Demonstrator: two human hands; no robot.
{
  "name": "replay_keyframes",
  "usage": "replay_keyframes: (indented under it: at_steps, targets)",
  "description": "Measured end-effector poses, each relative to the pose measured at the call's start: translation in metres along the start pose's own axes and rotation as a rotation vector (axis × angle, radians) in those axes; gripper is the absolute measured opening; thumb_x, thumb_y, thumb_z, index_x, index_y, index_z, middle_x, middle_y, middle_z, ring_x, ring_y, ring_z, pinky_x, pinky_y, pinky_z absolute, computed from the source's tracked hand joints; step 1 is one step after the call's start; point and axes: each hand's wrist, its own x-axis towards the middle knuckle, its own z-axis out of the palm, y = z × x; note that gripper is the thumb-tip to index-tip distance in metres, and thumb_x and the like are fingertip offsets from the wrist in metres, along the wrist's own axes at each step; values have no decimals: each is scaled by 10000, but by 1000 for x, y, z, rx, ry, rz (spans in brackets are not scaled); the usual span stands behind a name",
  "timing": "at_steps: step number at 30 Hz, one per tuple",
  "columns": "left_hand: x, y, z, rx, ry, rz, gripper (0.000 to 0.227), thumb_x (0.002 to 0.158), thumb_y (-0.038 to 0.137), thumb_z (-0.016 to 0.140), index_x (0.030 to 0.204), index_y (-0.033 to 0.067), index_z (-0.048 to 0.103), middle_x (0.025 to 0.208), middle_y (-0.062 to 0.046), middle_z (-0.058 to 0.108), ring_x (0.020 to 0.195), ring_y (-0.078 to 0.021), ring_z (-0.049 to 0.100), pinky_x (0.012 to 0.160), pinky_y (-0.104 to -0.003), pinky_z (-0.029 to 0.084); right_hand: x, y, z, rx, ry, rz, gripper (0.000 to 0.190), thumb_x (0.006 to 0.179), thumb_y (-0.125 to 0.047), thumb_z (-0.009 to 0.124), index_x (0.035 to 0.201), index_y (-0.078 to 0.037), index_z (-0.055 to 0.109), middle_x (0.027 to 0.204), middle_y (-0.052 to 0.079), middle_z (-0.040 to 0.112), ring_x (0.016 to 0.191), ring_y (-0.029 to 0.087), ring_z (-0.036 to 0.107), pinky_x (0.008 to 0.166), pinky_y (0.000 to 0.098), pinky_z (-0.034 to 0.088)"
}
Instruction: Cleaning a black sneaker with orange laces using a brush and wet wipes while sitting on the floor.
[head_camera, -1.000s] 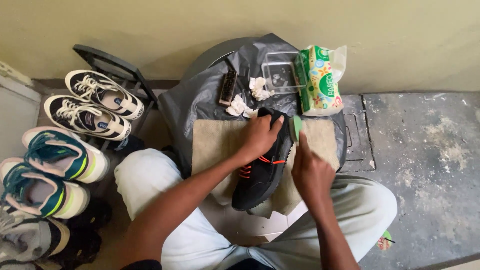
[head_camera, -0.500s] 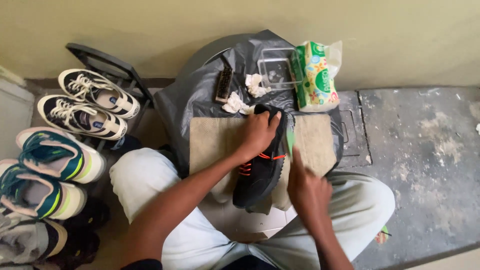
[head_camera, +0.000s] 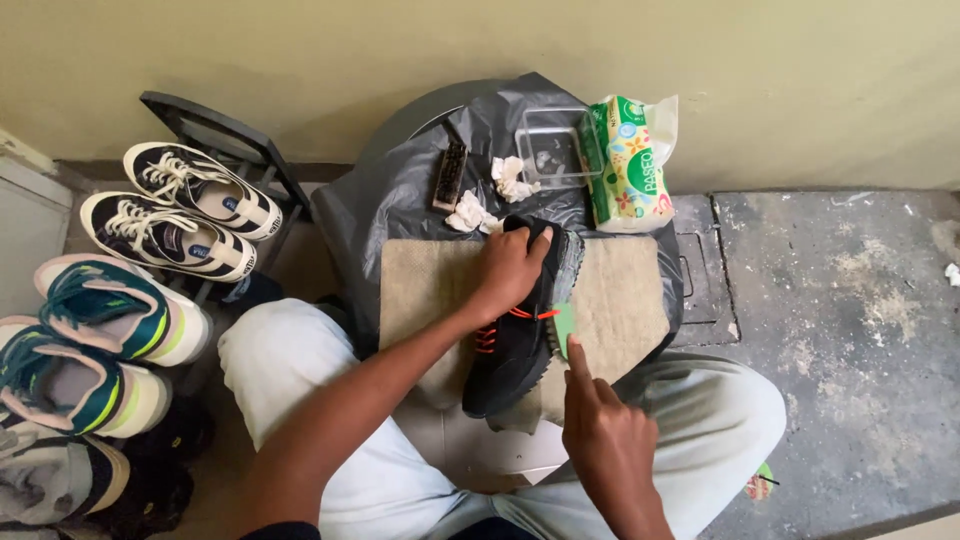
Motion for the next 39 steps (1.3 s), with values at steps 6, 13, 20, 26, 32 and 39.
replay_keyframes:
  at_steps: [6, 13, 20, 26, 32, 39]
  targets:
    - [-6, 25, -23, -33, -76, -49, 513, 1065, 371, 499, 736, 6, 647, 627, -256, 648, 574, -372, 693, 432, -346, 516, 95, 10, 15, 137, -258, 261, 460, 1037, -379, 453, 1490, -337, 521, 751, 192, 715, 723, 508, 717, 710, 657, 566]
    - [-2, 19, -26, 24, -104, -46, 527, 1072, 409, 478, 800, 2, 672, 671, -249, 668, 630, -413, 700, 444, -406, 528, 141, 9, 34, 60, -96, 157, 414, 1024, -264, 527, 1421, -292, 643, 671, 159, 689, 659, 429, 732, 584, 552, 585]
    - [-4, 15, -22, 12, -132, -80, 541, 1065, 429, 469, 855, -13, 700, 708, -240, 696, 689, -416, 716, 493, -438, 554, 48, -15, -14, 100, -113, 152, 448, 995, -275, 554, 1439, -267, 609, 709, 148, 729, 597, 470, 711, 543, 582, 562]
    - [-9, 27, -29, 57, -114, -74, 537, 1047, 444, 480, 821, 5, 689, 744, -240, 714, 783, -433, 734, 569, -486, 579, 113, 9, 27, 97, -126, 162, 485, 1002, -279, 509, 1485, -277, 559, 677, 179, 698, 652, 482, 710, 609, 622, 569]
    - [-7, 25, -33, 39, -105, -62, 528, 1069, 409, 469, 792, 7, 669, 675, -227, 681, 647, -401, 712, 468, -409, 542, 95, 2, 15, 119, -214, 202, 498, 1008, -298, 502, 1504, -265, 518, 729, 188, 719, 715, 494, 723, 661, 619, 573]
    - [-6, 17, -17, 68, -71, -117, 556, 1073, 449, 447, 640, 101, 437, 574, -88, 522, 471, -257, 472, 438, -450, 291, -34, -16, -29, 60, -54, 2, 523, 977, -278, 547, 1494, -345, 522, 583, -12, 525, 379, 346, 540, 350, 525, 353]
